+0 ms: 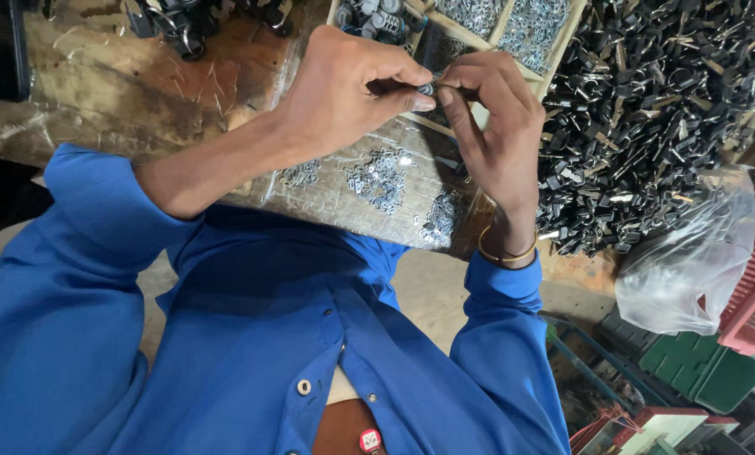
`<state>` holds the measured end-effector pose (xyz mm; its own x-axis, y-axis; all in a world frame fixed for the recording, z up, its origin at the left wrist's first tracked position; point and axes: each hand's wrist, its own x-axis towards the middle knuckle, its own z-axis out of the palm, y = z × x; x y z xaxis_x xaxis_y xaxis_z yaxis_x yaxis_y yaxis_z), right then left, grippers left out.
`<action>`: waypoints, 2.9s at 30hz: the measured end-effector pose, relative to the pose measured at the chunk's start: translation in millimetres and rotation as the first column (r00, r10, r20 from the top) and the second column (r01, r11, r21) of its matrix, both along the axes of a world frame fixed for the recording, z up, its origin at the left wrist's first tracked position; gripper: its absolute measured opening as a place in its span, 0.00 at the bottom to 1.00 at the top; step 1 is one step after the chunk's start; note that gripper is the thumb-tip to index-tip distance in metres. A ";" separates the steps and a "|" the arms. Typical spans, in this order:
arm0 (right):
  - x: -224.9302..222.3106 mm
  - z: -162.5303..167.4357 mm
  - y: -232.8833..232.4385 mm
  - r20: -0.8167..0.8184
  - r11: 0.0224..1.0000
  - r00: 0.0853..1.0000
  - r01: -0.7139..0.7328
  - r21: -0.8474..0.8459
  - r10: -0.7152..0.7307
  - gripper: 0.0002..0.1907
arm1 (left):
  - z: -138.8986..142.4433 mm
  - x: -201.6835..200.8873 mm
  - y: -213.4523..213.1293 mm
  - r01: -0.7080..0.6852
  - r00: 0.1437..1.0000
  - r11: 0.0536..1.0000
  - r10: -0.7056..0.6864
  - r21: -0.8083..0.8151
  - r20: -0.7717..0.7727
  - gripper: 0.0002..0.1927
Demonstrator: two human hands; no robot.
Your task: The person assembles a lock cylinder at a workbench, picking small metal pins and springs from piles and inserting them one at a time into the cylinder body held in the other hand, pressing each part into place by hand.
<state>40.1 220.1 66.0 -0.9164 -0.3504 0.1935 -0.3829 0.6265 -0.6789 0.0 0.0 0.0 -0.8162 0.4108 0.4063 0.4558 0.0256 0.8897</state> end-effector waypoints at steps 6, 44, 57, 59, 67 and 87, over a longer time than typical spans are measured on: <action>-5.7 8.0 4.0 0.055 0.998 0.998 -0.002 -0.066 0.006 0.05 | 3.2 -9.0 5.9 0.012 0.998 1.000 -0.011 0.009 -0.061 0.11; 37.6 -82.4 35.5 -0.025 0.985 0.999 0.034 -0.171 -0.039 0.04 | -60.2 34.9 39.1 0.040 0.999 0.995 -0.039 0.090 -0.010 0.09; 44.9 -100.7 114.1 -0.208 0.904 0.977 0.134 0.407 -0.051 0.10 | -73.2 55.6 105.5 0.029 0.997 0.993 -0.037 0.117 0.070 0.07; 49.5 -107.9 125.3 -0.159 0.917 0.985 0.121 0.379 -0.064 0.10 | -74.1 59.6 110.7 0.021 0.997 0.995 -0.028 0.094 0.077 0.08; 57.2 -133.7 147.6 0.197 0.881 0.971 0.209 -0.425 -0.135 0.06 | -90.9 61.0 137.8 0.021 0.999 0.994 -0.024 0.108 0.030 0.08; 63.1 -164.1 151.3 -0.026 0.977 0.995 0.089 -0.194 -0.095 0.06 | -136.6 62.8 151.5 0.038 0.999 0.994 -0.041 0.107 0.029 0.07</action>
